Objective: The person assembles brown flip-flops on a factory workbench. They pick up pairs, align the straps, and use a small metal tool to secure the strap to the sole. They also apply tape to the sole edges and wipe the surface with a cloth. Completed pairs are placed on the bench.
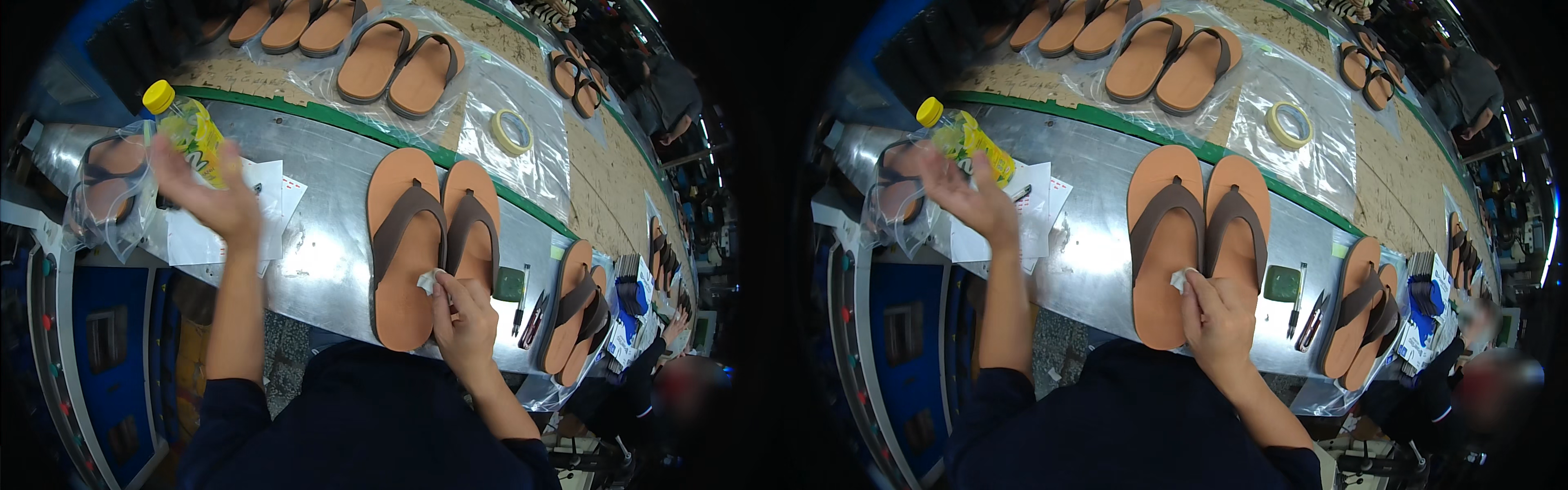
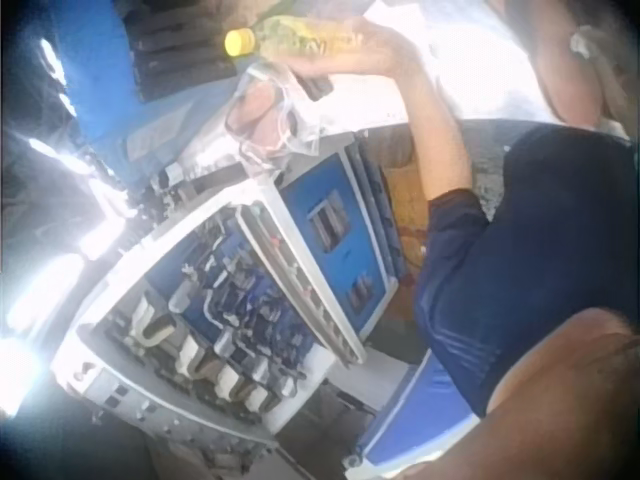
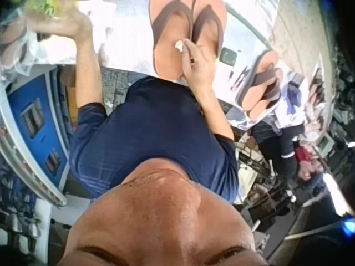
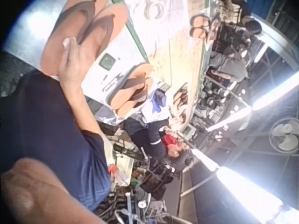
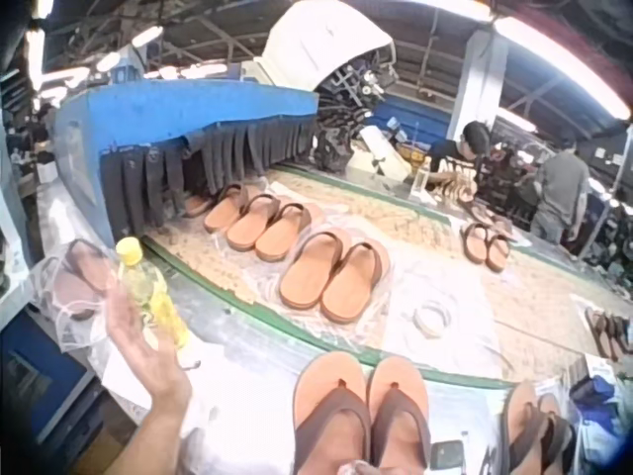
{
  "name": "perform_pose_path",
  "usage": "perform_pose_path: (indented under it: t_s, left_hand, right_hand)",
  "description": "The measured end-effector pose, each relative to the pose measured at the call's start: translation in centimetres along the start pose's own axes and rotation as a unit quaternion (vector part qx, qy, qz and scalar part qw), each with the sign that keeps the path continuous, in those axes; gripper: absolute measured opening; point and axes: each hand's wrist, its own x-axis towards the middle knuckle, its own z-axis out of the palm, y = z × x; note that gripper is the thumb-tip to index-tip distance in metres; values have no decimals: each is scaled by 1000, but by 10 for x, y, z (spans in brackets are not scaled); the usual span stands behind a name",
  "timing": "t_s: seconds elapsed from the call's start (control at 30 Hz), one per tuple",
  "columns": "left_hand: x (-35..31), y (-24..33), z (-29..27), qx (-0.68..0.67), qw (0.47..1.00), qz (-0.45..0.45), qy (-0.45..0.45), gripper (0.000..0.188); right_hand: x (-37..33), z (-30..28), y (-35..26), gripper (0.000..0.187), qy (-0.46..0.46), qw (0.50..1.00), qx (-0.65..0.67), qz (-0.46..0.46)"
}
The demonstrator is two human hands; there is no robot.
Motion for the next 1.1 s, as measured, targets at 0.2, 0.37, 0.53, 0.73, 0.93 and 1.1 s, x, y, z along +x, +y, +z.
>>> perform_pose_path:
  t_s: [0.2, 0.37, 0.53, 0.73, 0.93, 1.1]
  left_hand:
    - [-52, 27, 110, -164, 838, 20, -520, 30]
    - [-99, -11, 108, -122, 784, 43, -607, 27]
    - [-100, -14, 104, -111, 773, 3, -625, 28]
    - [-91, -9, 102, -92, 766, -13, -637, 29]
    - [-96, -11, 103, -85, 781, 10, -619, 32]
    - [-96, -12, 105, -82, 776, -1, -625, 33]
  right_hand:
    - [35, 21, -29, 27, -90, 958, -263, -76]
    - [46, 47, -22, 33, -193, 886, -421, -1]
    - [30, 48, -29, 22, -178, 886, -426, -41]
    - [69, 55, -33, 21, -295, 867, -397, 53]
    - [72, 50, -34, 35, -300, 875, -370, 89]
    - [62, 49, -35, 21, -266, 890, -366, 62]
